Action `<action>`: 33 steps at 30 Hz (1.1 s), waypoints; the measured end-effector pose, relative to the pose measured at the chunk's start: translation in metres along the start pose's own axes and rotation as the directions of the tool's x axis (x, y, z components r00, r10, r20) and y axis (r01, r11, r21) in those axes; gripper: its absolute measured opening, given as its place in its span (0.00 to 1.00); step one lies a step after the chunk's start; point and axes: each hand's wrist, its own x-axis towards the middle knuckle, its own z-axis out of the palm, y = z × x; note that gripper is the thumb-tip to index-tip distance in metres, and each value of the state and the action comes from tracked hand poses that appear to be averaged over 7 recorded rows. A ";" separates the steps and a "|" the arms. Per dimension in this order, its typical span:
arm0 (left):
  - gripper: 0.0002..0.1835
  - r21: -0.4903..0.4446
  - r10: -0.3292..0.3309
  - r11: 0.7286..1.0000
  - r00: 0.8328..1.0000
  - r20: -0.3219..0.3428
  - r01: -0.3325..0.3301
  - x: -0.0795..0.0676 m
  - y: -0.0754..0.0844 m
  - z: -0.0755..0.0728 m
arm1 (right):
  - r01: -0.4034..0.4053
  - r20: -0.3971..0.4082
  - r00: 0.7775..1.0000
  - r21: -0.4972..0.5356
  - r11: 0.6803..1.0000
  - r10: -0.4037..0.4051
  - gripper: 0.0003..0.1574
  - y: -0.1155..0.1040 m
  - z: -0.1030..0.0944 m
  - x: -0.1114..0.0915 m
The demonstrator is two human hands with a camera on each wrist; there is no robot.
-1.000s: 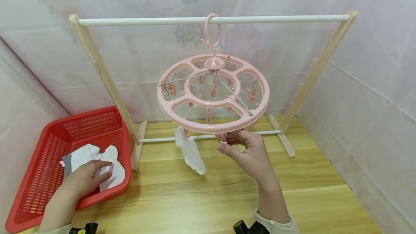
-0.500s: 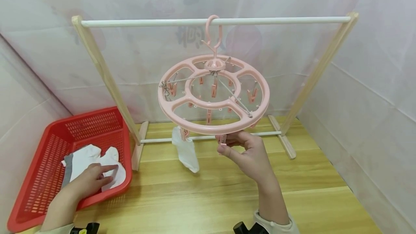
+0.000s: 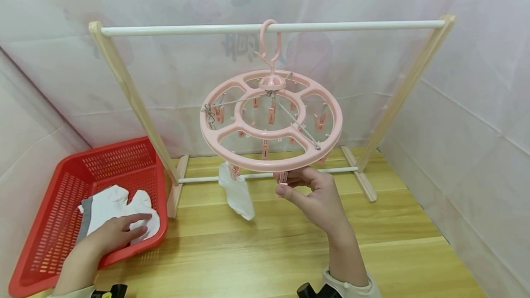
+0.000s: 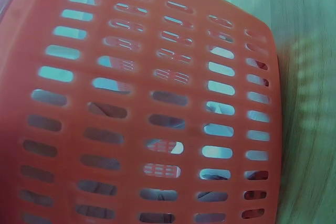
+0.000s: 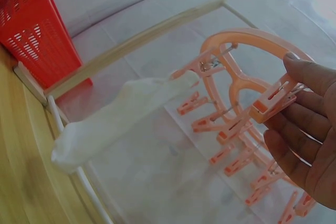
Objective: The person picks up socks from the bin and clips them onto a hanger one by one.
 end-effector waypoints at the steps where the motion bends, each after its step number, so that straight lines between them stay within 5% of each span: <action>1: 0.34 -0.006 -0.008 1.000 1.000 0.001 0.008 0.000 0.000 0.000 | -0.002 0.000 1.000 0.000 1.000 0.002 0.15 -0.001 0.000 0.000; 8: 0.34 0.038 0.036 0.999 0.994 -0.102 -0.033 -0.002 0.001 -0.002 | -0.002 0.005 1.000 -0.008 1.000 0.002 0.15 -0.001 0.001 -0.001; 16: 0.22 0.106 0.105 0.991 0.956 -0.275 -0.078 -0.001 0.004 -0.003 | -0.024 0.001 1.000 -0.013 1.000 0.024 0.14 -0.002 0.000 0.000; 19: 0.20 0.103 0.130 0.990 0.914 -0.385 -0.097 -0.003 0.007 -0.002 | -0.024 0.001 1.000 -0.021 0.999 0.024 0.14 -0.002 0.000 0.000; 25: 0.10 0.091 0.171 0.985 0.759 -0.628 -0.147 -0.011 0.014 -0.004 | -0.016 0.004 1.000 -0.012 1.000 0.016 0.14 -0.002 0.000 0.001; 28: 0.10 0.080 0.168 0.984 0.701 -0.693 -0.157 -0.014 0.014 -0.003 | -0.015 0.005 1.000 -0.011 1.000 0.015 0.15 -0.001 0.001 0.002; 30: 0.12 0.056 0.159 0.984 0.689 -0.707 -0.169 -0.016 0.013 -0.003 | -0.014 0.005 1.000 -0.013 1.000 0.015 0.15 -0.001 0.001 0.001; 33: 0.16 0.028 0.159 0.981 0.706 -0.690 -0.193 -0.017 0.011 -0.004 | -0.016 0.006 1.000 -0.010 1.000 0.016 0.15 -0.002 0.001 0.001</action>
